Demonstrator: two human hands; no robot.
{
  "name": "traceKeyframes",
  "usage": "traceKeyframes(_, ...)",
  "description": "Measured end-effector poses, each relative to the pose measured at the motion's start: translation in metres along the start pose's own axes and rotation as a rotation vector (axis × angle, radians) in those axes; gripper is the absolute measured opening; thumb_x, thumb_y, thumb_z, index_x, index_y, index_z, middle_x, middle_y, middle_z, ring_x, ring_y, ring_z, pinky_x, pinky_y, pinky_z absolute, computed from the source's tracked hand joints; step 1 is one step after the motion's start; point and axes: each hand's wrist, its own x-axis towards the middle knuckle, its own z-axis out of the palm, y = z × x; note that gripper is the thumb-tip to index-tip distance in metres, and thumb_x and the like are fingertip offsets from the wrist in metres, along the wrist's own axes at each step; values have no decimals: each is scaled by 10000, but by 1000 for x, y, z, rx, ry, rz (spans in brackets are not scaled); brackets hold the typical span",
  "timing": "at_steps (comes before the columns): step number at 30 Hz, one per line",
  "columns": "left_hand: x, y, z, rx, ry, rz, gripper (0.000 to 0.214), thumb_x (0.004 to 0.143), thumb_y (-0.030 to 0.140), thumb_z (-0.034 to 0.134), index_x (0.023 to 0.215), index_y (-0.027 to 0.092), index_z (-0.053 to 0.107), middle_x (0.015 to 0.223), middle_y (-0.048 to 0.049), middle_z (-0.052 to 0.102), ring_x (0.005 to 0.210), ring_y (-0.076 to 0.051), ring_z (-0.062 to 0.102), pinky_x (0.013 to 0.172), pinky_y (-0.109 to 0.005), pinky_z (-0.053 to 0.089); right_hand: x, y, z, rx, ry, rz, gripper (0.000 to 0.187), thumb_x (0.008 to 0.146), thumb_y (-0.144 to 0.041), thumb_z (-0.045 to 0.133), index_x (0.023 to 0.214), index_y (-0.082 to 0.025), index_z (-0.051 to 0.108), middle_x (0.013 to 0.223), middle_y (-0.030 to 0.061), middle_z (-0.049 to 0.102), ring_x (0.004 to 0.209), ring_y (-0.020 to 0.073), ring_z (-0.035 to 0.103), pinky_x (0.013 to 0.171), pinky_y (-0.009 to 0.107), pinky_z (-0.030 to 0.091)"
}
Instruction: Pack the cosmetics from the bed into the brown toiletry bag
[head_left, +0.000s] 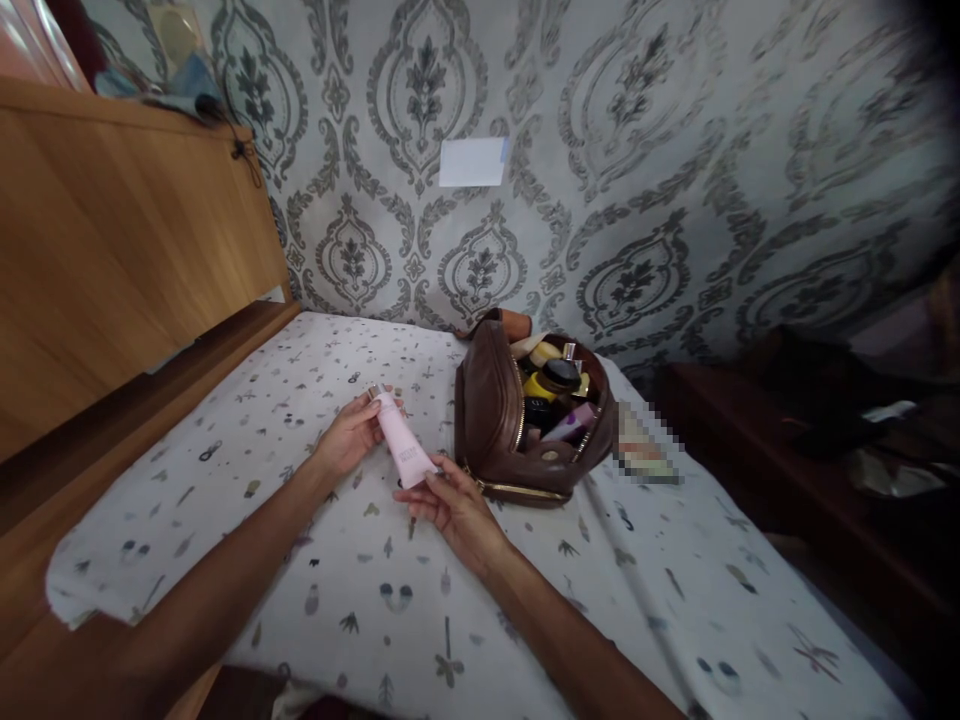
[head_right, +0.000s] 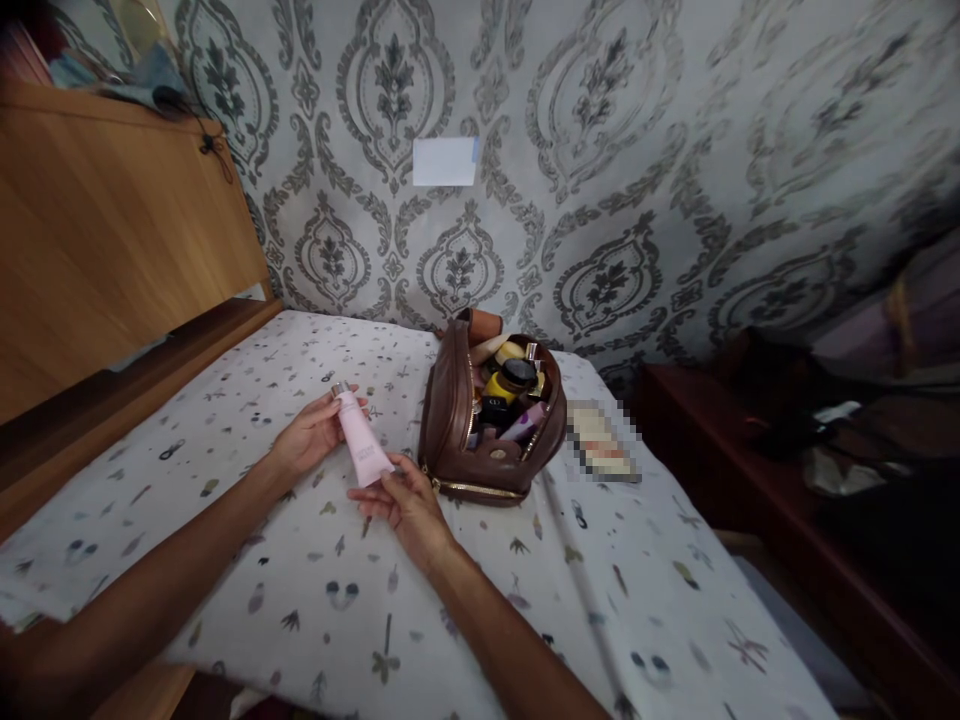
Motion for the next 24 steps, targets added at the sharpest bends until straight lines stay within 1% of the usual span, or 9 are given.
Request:
traceKeyframes(7,-3,2,4,24,46,2,282,824,248,721,1088,157,686,967,-84,746,847,-187,694,746,-283,544,1,2,-1,73,22,-5,436,718,-442,840,983,-211,582,729,-27,671,741,258,770,579,267,543)
traceKeyframes(10,-6,3,8,39,63,1,264,817,257,732,1063,167,705,922,-56,737,814,-163,679,709,-248,542,2,5,-2,80,9,3,446,733,-483,820,980,-214,565,716,-30,659,718,252,769,556,256,539)
traceKeyframes(13,-8,3,11,52,77,21,279,781,244,765,1045,167,726,841,-16,706,719,-128,642,652,-217,543,3,7,-4,80,-14,2,464,733,-523,807,971,-221,548,702,-42,645,710,249,768,542,249,535)
traceKeyframes(16,-7,3,11,62,88,29,301,755,246,788,1039,162,738,803,-1,677,699,-122,619,613,-205,549,6,8,-6,101,-19,7,464,736,-555,791,931,-218,539,684,-49,642,678,234,763,533,243,529)
traceKeyframes(18,-6,2,11,60,108,33,286,750,239,792,1020,158,745,801,-2,671,704,-121,610,598,-199,552,8,8,-8,120,-3,22,447,758,-562,770,907,-206,544,676,-36,662,657,221,758,538,241,528)
traceKeyframes(21,-5,3,11,42,134,37,251,734,215,803,972,151,753,816,-9,672,705,-120,604,592,-201,559,9,7,-9,149,35,57,392,833,-534,712,856,-168,572,673,4,693,642,193,749,557,225,523)
traceKeyframes(24,-5,4,12,28,128,39,277,703,215,828,961,146,754,812,-9,664,701,-124,603,581,-204,563,9,6,-9,171,58,89,361,894,-486,661,831,-134,606,665,23,699,622,168,737,561,211,510)
